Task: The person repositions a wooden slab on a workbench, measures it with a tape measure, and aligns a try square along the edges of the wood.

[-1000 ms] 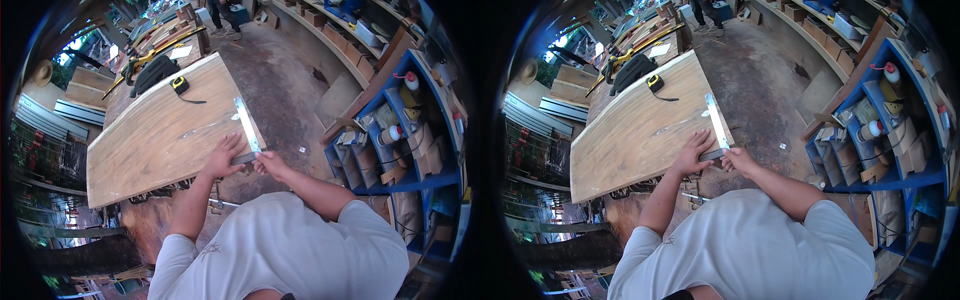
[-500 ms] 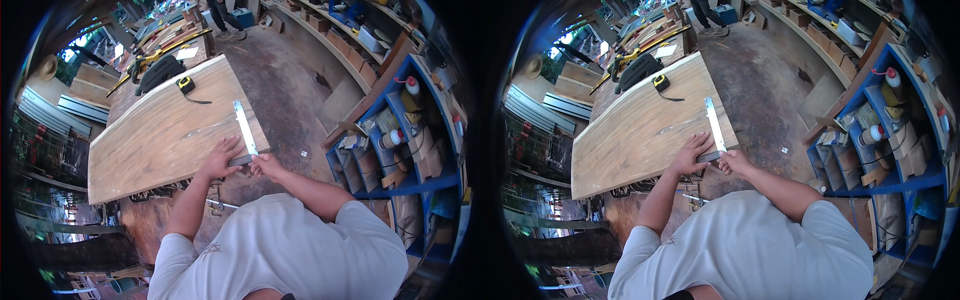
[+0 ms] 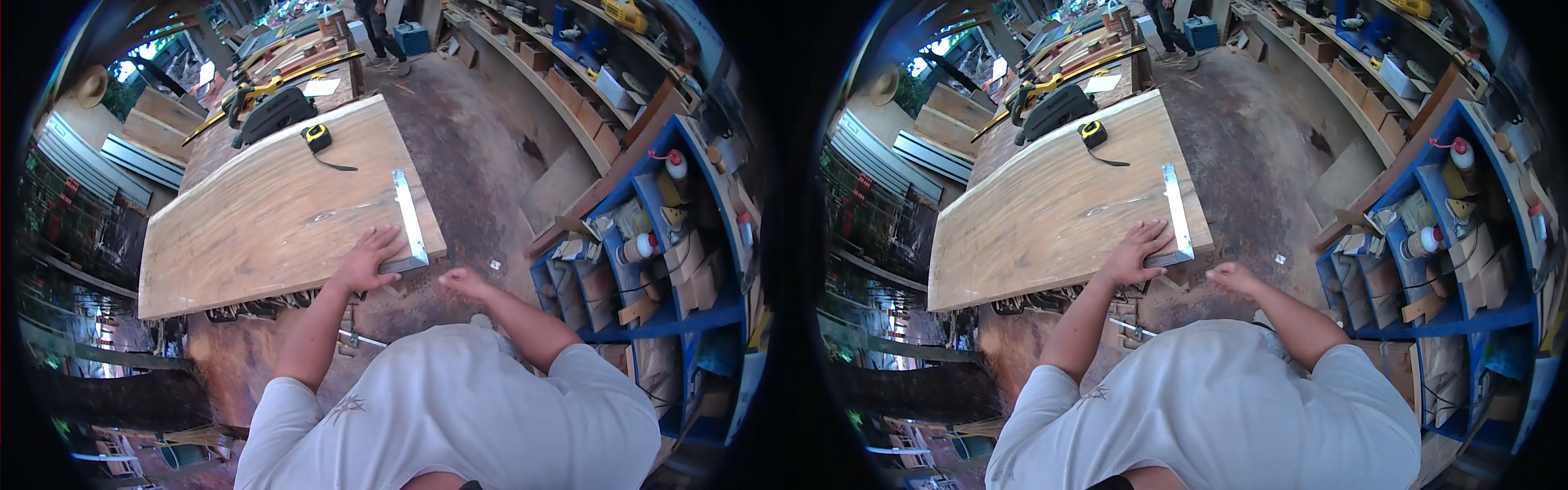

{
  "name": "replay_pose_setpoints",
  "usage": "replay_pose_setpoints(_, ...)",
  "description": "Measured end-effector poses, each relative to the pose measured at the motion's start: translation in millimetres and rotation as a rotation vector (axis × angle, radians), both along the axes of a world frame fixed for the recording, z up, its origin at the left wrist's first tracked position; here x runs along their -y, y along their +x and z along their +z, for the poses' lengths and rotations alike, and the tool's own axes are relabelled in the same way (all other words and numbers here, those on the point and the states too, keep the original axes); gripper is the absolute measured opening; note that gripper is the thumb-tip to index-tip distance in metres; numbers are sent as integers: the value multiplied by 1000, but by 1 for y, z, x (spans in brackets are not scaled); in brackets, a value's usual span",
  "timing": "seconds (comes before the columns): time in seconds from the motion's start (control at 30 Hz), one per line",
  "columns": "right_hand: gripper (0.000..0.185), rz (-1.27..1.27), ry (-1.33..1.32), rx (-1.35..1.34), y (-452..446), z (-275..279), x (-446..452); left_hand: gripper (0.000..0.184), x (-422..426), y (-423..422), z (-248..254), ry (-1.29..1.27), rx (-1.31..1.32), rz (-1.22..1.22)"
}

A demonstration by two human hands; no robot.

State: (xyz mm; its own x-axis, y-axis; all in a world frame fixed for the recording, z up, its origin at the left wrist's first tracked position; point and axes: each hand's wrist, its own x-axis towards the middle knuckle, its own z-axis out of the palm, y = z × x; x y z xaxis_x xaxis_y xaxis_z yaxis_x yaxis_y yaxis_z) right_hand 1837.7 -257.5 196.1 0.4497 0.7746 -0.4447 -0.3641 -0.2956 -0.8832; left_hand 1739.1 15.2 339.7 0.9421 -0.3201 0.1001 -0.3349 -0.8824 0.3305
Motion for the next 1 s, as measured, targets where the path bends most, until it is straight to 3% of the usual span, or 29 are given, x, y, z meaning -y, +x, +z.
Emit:
replay_pose_setpoints(0.07,31,-72,-97,34,3,-22,26,79,0,0,0,-2,-1,2)
replay_pose_setpoints(0.2,31,55,-388,479,14,-96,92,79,0,0,-1,0,-2,-2)
replay_pose_setpoints(0.3,33,44,-570,255,10,-102,124,79,-1,0,-1,11,-8,-3)
replay_pose_setpoints(0.53,33,62,-677,252,-1,-99,134,77,0,1,1,7,-1,1)
replay_pose_setpoints(0.63,38,-29,-453,274,-3,-95,111,77,0,0,1,13,-6,-2)
replay_pose_setpoints(0.73,46,-179,-286,37,-6,-32,55,78,1,0,2,9,-8,-4)
replay_pose_setpoints(0.83,51,-123,2,-124,-14,37,6,78,2,0,1,4,-5,-3)
replay_pose_setpoints(1.0,45,-45,203,-261,-22,70,-43,79,2,1,2,1,6,9)
